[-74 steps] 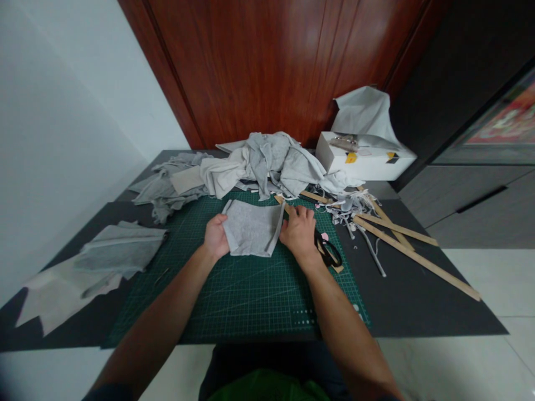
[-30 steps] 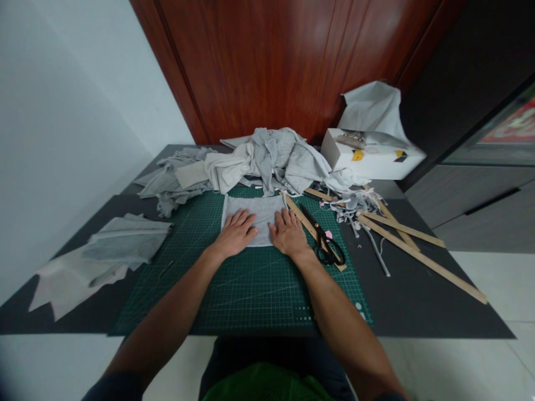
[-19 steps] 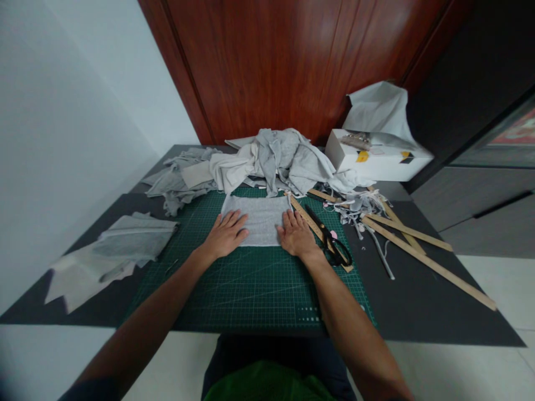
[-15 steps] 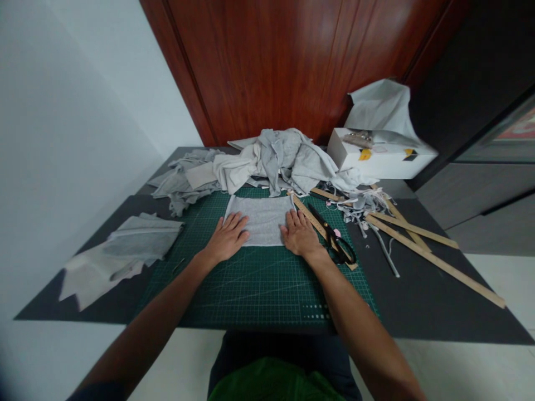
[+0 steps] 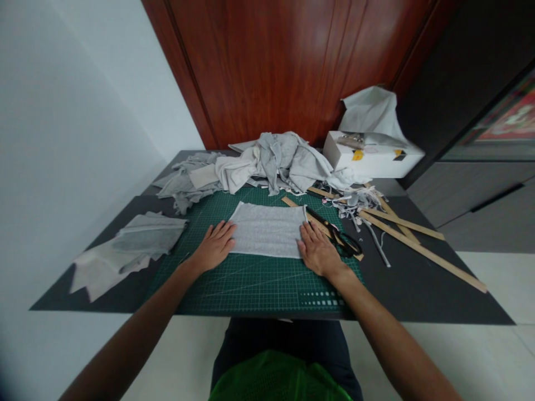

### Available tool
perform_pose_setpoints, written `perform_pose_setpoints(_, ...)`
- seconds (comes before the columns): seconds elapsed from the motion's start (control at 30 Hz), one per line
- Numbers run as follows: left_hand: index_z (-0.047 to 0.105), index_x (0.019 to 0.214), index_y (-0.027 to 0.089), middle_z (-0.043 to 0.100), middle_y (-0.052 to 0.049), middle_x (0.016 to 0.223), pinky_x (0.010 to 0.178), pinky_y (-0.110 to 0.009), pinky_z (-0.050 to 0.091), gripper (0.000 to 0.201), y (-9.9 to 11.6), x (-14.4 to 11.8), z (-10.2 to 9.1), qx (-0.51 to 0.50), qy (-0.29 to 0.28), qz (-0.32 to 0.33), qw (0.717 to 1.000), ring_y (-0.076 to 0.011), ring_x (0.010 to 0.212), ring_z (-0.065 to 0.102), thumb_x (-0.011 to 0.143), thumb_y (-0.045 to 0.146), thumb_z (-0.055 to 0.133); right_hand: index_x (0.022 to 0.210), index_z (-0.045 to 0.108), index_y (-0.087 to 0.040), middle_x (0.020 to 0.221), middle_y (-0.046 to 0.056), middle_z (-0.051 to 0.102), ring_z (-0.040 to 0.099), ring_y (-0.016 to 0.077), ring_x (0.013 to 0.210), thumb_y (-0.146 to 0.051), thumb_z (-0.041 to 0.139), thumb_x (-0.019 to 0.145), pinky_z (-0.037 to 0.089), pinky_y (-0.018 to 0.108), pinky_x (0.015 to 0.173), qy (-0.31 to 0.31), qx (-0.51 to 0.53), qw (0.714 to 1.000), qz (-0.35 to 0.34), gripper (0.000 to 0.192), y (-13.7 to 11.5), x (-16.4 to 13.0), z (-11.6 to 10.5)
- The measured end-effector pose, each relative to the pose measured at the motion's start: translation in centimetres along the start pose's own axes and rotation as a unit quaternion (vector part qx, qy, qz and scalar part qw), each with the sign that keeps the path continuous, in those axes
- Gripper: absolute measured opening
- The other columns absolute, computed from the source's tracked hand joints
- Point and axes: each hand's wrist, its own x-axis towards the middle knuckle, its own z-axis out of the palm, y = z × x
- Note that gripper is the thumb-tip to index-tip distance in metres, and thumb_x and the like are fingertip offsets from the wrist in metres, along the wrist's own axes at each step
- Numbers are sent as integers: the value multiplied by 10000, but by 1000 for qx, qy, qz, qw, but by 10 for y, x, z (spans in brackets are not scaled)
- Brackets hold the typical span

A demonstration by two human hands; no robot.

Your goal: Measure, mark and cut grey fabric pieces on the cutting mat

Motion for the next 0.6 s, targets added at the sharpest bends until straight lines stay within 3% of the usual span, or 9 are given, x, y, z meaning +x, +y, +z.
perform_pose_setpoints(0.2,568,1533,264,444,-116,1690,1319,-641,138,532,-16,-15,-4,29,25,-32,999,-352,1612,316,1026,365,446,1580,472,14,1691,234,403,261,345,1632,-330,302,1093,300,556,1306,25,24,999,9,619,7,-4,10)
perform_pose_setpoints(0.43,548,1554,191,458,-124,1679,1319,-586,261,555,-32,-14,1,108,35,-29,993,-290,1591,375,1040,248,348,1483,583,-17,1551,264,566,451,368,1530,-172,413,992,420,609,1244,154,90,983,-46,542,27,-2,30)
perform_pose_setpoints(0.6,558,1541,173,490,-120,1659,1320,-559,291,561,-41,-14,3,99,47,-21,994,-274,1575,407,1020,182,349,1425,624,-41,1496,254,605,497,371,1482,-60,457,867,455,604,1220,187,90,976,-60,583,34,-3,31)
